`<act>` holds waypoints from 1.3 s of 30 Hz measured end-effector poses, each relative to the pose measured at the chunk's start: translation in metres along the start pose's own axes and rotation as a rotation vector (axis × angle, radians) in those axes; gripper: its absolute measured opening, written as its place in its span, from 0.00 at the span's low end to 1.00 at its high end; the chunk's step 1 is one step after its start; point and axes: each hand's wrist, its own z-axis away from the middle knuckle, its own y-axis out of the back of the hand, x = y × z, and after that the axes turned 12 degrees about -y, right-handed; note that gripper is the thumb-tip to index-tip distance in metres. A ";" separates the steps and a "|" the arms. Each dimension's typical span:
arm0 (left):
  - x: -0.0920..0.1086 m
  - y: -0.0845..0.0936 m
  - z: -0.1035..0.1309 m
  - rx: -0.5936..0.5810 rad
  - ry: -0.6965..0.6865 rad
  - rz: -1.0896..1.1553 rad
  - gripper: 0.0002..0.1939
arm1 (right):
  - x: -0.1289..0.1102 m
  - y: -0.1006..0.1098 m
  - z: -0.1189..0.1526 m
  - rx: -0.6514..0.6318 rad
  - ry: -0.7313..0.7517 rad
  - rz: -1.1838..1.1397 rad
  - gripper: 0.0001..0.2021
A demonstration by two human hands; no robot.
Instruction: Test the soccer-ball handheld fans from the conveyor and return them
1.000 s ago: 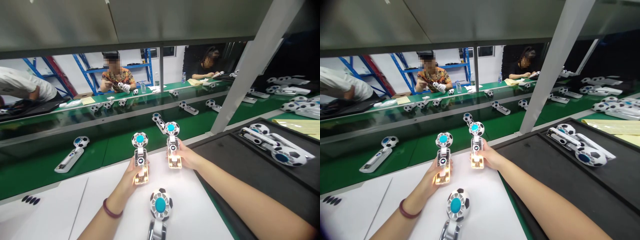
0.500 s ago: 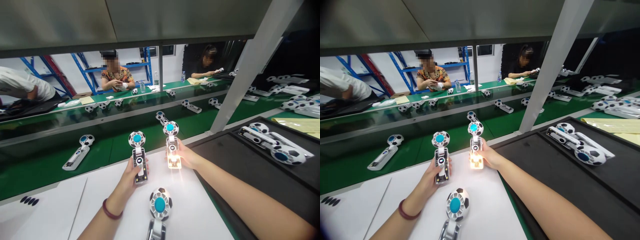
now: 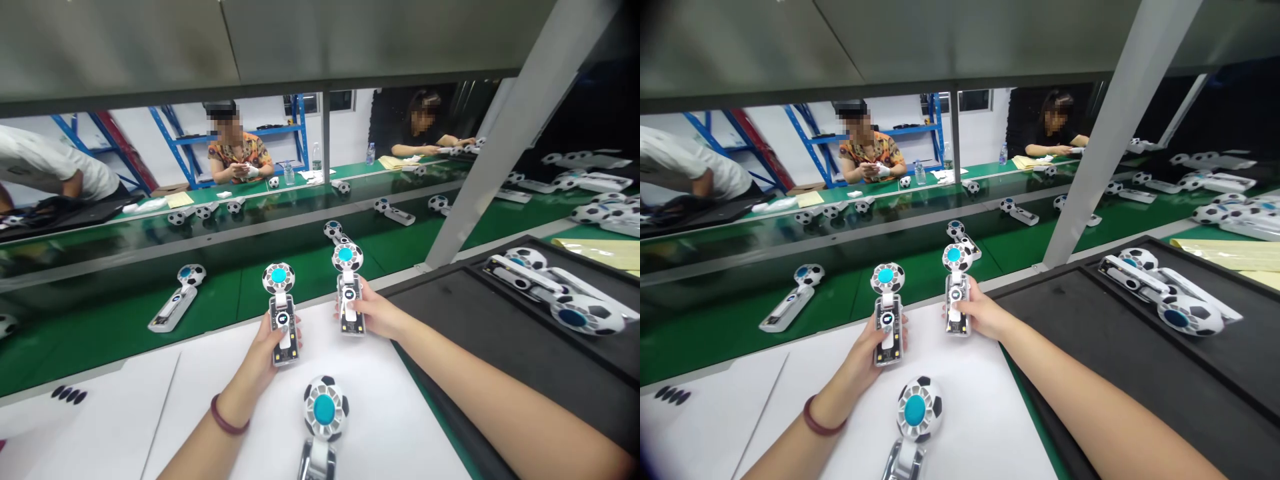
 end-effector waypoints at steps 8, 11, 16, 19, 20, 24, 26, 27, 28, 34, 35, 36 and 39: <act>-0.001 -0.001 0.002 -0.059 -0.014 -0.075 0.27 | -0.002 0.003 0.001 -0.047 -0.018 -0.036 0.29; -0.003 0.001 0.000 -0.045 -0.020 -0.051 0.30 | -0.002 0.002 0.001 -0.029 -0.010 -0.040 0.30; -0.010 0.007 -0.003 -0.031 -0.027 -0.035 0.33 | -0.002 0.001 0.000 -0.007 -0.004 -0.020 0.32; -0.012 0.009 -0.004 -0.032 -0.022 -0.046 0.32 | -0.001 0.001 -0.001 -0.008 -0.001 0.007 0.31; -0.012 0.009 -0.003 -0.036 -0.018 -0.049 0.32 | -0.001 0.002 -0.001 -0.006 0.002 0.013 0.31; -0.011 0.009 -0.003 -0.050 -0.018 -0.056 0.32 | 0.000 0.002 -0.003 0.036 0.023 0.012 0.31; -0.011 0.009 -0.003 -0.053 -0.018 -0.059 0.32 | -0.001 0.002 -0.003 0.059 0.031 0.001 0.31; -0.011 0.009 -0.003 -0.053 -0.019 -0.061 0.32 | -0.001 0.002 -0.003 0.064 0.031 -0.003 0.31; -0.011 0.009 -0.003 -0.050 -0.018 -0.062 0.32 | -0.001 0.002 -0.003 0.066 0.032 -0.005 0.32; -0.013 0.010 -0.005 -0.052 -0.006 -0.065 0.32 | -0.001 0.002 -0.003 0.077 0.027 -0.027 0.31; -0.013 0.010 -0.005 -0.051 -0.007 -0.068 0.32 | -0.001 0.002 -0.003 0.084 0.021 -0.037 0.30; -0.012 0.010 -0.004 -0.047 -0.010 -0.071 0.32 | -0.001 0.002 -0.003 0.090 0.014 -0.047 0.29; -0.010 0.009 -0.003 -0.036 -0.017 -0.079 0.32 | -0.002 0.001 -0.002 0.102 0.005 -0.066 0.27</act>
